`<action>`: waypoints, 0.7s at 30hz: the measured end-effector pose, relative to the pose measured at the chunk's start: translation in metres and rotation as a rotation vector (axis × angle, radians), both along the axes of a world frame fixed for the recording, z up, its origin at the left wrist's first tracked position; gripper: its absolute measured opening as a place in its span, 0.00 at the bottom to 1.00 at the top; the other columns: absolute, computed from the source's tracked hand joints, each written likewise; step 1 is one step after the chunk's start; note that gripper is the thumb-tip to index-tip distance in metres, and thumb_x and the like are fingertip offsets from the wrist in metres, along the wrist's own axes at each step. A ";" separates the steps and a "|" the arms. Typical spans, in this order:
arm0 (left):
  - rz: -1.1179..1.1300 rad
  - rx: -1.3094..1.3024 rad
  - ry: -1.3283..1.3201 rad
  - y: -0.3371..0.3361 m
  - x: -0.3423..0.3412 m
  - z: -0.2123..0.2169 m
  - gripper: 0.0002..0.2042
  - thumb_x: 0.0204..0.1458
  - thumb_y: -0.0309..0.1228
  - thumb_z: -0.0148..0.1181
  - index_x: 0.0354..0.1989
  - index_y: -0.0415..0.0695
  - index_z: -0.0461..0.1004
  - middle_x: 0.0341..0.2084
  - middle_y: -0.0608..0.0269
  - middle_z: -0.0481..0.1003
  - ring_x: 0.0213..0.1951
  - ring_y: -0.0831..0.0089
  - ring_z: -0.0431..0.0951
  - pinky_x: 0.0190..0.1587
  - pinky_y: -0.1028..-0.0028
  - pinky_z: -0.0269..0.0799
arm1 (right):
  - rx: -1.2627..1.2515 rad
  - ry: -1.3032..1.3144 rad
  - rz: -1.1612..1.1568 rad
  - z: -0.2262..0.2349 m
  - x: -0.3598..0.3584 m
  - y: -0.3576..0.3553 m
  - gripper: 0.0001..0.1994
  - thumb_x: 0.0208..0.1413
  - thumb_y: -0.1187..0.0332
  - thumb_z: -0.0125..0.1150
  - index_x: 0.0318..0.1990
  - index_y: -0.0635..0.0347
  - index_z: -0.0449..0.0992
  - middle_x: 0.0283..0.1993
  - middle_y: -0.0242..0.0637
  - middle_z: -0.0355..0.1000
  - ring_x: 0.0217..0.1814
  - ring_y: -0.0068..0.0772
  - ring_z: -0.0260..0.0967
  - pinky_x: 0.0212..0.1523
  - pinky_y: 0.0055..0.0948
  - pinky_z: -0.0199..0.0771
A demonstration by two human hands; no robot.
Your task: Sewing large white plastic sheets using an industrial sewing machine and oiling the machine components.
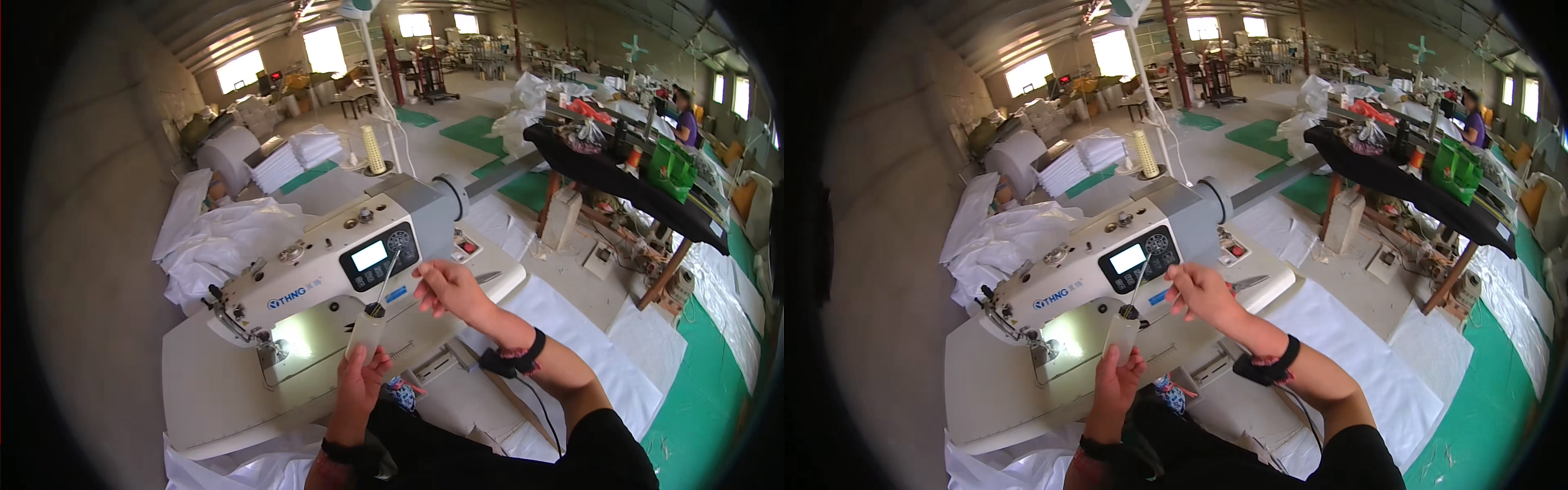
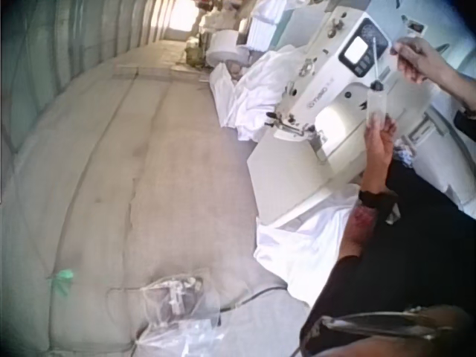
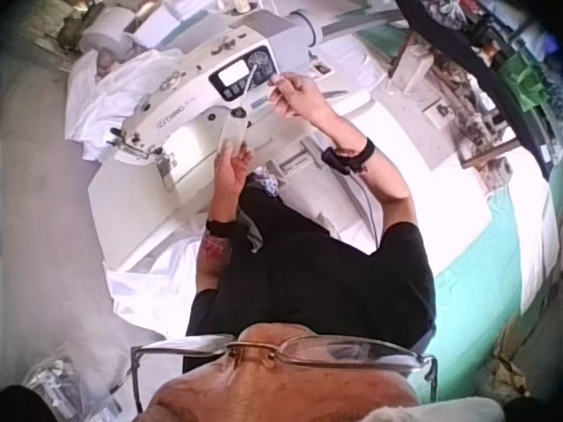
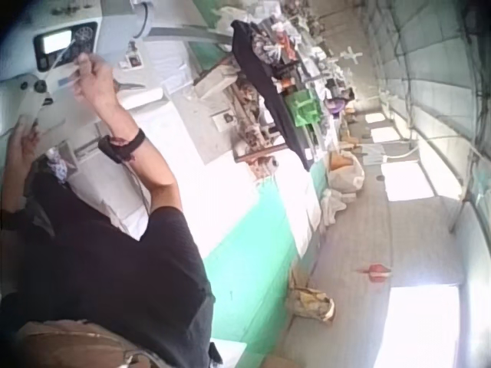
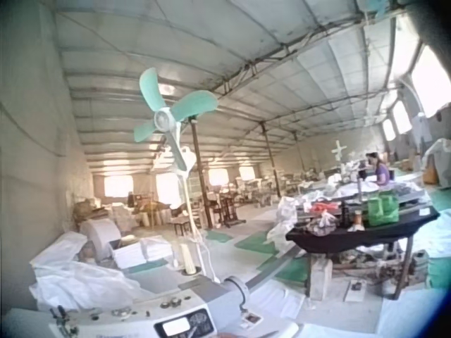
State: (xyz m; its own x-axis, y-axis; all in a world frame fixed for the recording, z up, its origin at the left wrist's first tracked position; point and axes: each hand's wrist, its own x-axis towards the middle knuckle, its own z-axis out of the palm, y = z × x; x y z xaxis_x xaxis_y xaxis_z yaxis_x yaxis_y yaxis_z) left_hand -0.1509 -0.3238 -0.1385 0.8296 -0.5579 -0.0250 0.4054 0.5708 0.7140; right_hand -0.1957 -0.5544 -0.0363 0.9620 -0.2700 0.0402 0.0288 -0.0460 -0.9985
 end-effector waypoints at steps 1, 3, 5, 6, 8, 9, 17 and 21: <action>0.012 -0.003 -0.006 -0.001 -0.001 0.003 0.14 0.59 0.37 0.50 0.49 0.44 0.66 0.34 0.59 0.75 0.33 0.72 0.77 0.38 0.71 0.77 | 0.028 -0.047 0.049 -0.005 -0.004 0.005 0.18 0.64 0.56 0.45 0.46 0.63 0.70 0.32 0.31 0.71 0.29 0.18 0.71 0.23 0.17 0.71; 0.060 0.036 -0.023 -0.003 -0.004 0.006 0.13 0.58 0.34 0.53 0.49 0.44 0.66 0.35 0.60 0.75 0.34 0.73 0.77 0.38 0.72 0.77 | 0.058 -0.090 0.099 -0.014 -0.011 0.015 0.17 0.63 0.58 0.48 0.48 0.64 0.70 0.35 0.31 0.72 0.32 0.18 0.72 0.24 0.17 0.71; 0.075 0.022 -0.018 -0.004 -0.006 0.007 0.13 0.57 0.32 0.53 0.49 0.43 0.65 0.35 0.59 0.74 0.35 0.72 0.77 0.39 0.71 0.77 | 0.064 -0.130 0.105 -0.017 -0.012 0.025 0.18 0.60 0.60 0.54 0.51 0.65 0.69 0.40 0.31 0.72 0.36 0.17 0.72 0.27 0.17 0.72; 0.085 0.009 -0.011 -0.005 -0.007 0.008 0.14 0.57 0.29 0.54 0.49 0.41 0.63 0.35 0.58 0.73 0.35 0.70 0.77 0.39 0.70 0.77 | 0.110 -0.138 0.084 -0.018 -0.011 0.029 0.19 0.58 0.63 0.58 0.52 0.66 0.69 0.40 0.30 0.72 0.35 0.17 0.72 0.26 0.16 0.72; 0.092 0.013 -0.024 -0.007 -0.011 0.010 0.14 0.57 0.29 0.54 0.49 0.41 0.63 0.35 0.58 0.73 0.35 0.70 0.77 0.40 0.70 0.77 | 0.142 -0.162 0.067 -0.023 -0.007 0.032 0.17 0.58 0.64 0.58 0.50 0.65 0.70 0.39 0.30 0.72 0.34 0.17 0.72 0.25 0.16 0.72; 0.100 0.017 -0.036 -0.008 -0.012 0.011 0.14 0.57 0.29 0.54 0.49 0.41 0.63 0.36 0.58 0.73 0.35 0.70 0.77 0.40 0.70 0.77 | 0.174 -0.186 0.052 -0.025 -0.004 0.032 0.16 0.58 0.65 0.58 0.49 0.65 0.71 0.39 0.30 0.72 0.32 0.17 0.72 0.24 0.15 0.71; 0.113 0.018 -0.027 -0.008 -0.012 0.008 0.14 0.56 0.29 0.54 0.49 0.41 0.63 0.35 0.58 0.73 0.35 0.70 0.77 0.40 0.69 0.77 | 0.246 -0.209 0.027 -0.029 0.002 0.029 0.09 0.59 0.67 0.56 0.41 0.64 0.75 0.33 0.30 0.73 0.28 0.17 0.72 0.22 0.15 0.70; 0.156 -0.014 0.008 -0.011 -0.011 0.011 0.11 0.57 0.30 0.53 0.47 0.41 0.66 0.35 0.58 0.73 0.34 0.69 0.77 0.39 0.69 0.77 | 0.294 -0.203 0.059 -0.025 -0.002 0.029 0.06 0.58 0.71 0.55 0.37 0.63 0.75 0.33 0.30 0.72 0.33 0.18 0.71 0.30 0.18 0.72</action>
